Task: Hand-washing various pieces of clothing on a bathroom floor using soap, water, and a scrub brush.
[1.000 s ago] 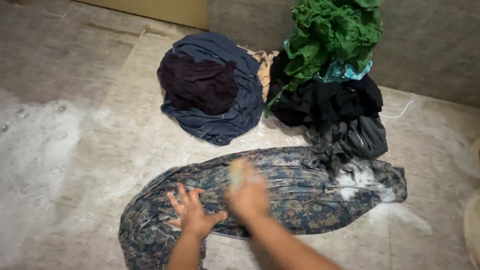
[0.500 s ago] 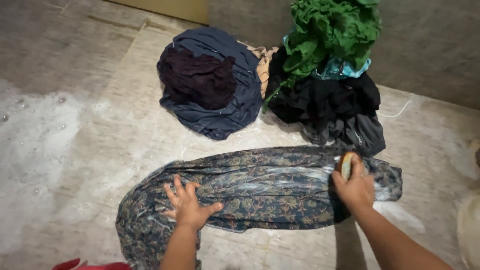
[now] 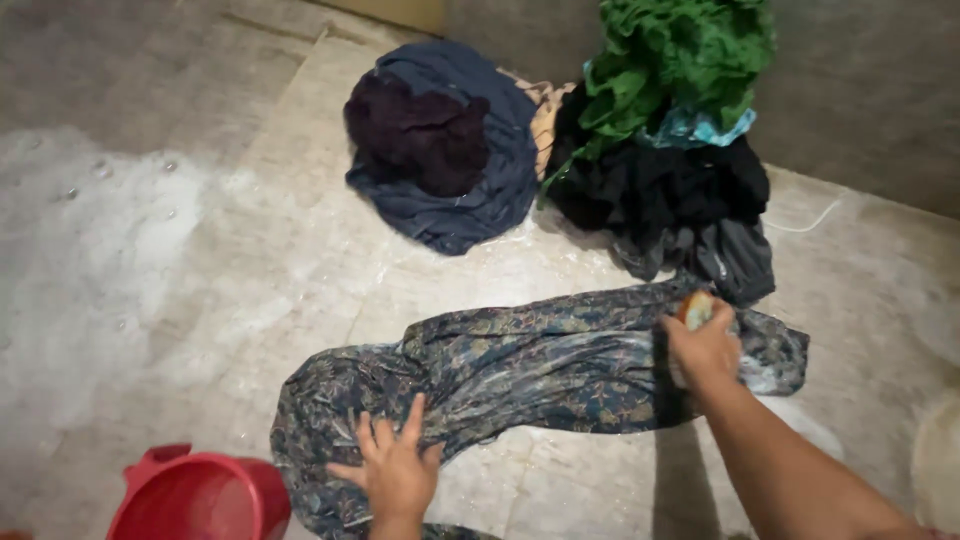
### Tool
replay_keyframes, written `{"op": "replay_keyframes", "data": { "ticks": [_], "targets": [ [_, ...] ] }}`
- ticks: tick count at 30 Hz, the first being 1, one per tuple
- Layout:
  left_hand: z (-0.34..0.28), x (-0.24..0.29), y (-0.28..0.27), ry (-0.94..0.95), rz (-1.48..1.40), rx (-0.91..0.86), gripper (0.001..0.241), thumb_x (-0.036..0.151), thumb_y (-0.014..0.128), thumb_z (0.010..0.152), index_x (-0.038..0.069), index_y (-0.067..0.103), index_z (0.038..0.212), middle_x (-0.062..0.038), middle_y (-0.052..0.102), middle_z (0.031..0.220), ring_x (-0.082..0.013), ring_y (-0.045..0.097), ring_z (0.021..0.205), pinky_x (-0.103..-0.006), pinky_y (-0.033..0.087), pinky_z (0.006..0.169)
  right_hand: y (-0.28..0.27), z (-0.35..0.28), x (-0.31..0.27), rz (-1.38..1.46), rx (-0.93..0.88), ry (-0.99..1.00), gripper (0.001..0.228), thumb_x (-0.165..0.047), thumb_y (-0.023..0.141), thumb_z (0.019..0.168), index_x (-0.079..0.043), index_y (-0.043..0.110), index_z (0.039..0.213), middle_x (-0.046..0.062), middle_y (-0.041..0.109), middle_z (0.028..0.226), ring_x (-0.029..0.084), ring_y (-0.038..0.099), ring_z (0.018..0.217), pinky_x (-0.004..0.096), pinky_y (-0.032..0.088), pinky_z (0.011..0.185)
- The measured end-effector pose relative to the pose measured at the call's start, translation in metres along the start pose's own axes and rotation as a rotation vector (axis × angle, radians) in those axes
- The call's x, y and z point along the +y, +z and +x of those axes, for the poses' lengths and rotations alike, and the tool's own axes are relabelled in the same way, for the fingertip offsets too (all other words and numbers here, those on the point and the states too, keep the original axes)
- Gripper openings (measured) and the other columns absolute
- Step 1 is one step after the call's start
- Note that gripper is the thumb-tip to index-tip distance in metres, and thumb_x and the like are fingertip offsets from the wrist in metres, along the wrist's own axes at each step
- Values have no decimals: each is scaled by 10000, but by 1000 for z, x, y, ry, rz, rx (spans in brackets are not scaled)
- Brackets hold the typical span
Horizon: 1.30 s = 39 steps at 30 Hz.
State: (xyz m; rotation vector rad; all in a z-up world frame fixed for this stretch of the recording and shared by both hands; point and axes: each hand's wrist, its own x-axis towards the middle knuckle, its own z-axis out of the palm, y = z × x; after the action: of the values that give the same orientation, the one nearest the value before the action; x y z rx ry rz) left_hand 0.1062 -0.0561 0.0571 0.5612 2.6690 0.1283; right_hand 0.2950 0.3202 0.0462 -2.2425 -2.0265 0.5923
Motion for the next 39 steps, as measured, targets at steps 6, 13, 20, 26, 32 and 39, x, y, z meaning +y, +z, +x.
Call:
{"op": "replay_keyframes", "data": {
  "ticks": [6,13,20,26,32,39],
  "targets": [
    [9,-17,39,-97,-154,11,665,402,875,694,427,574,1287,-9,476,1414,-314,222,1497,-890,73,1026,0,-207,-127,238,-232,-580,569,-387,823,643,-76,660,1091,160,736,906,321,732,744,459,599,701],
    [15,-58,79,105,-384,244,568,340,892,573,285,634,1076,-47,506,1327,-385,335,1380,-813,272,1034,37,-225,-131,-92,-417,-883,773,-442,805,726,-235,535,1420,186,635,1123,374,611,1035,489,526,880],
    [4,-37,50,-83,-277,100,478,281,919,601,287,673,1011,-13,495,1328,-346,313,1426,-802,244,1006,-6,-31,-21,-147,-73,-369,983,-560,706,812,-281,279,1652,255,606,1155,392,665,981,506,582,793],
    [8,-43,59,-38,-293,135,583,303,921,576,296,654,1094,-44,479,1319,-363,330,1392,-789,266,990,-12,46,81,-39,244,-227,861,-618,725,908,-36,479,1494,354,617,1332,526,588,1239,575,443,1081],
    [26,-39,83,35,-422,322,490,214,894,581,166,690,1024,-134,601,1113,-400,481,1212,-587,390,1070,18,-17,1,95,38,-60,949,-529,686,870,-61,318,1609,344,550,1397,521,547,1265,579,430,1042],
    [62,2,46,-338,-1645,-20,411,131,743,706,69,683,1108,-122,710,1091,-345,687,988,-489,552,868,113,-149,-69,365,-623,-627,1005,-500,735,827,-157,226,1624,253,397,1551,371,400,1429,424,336,1138]
  ]
}}
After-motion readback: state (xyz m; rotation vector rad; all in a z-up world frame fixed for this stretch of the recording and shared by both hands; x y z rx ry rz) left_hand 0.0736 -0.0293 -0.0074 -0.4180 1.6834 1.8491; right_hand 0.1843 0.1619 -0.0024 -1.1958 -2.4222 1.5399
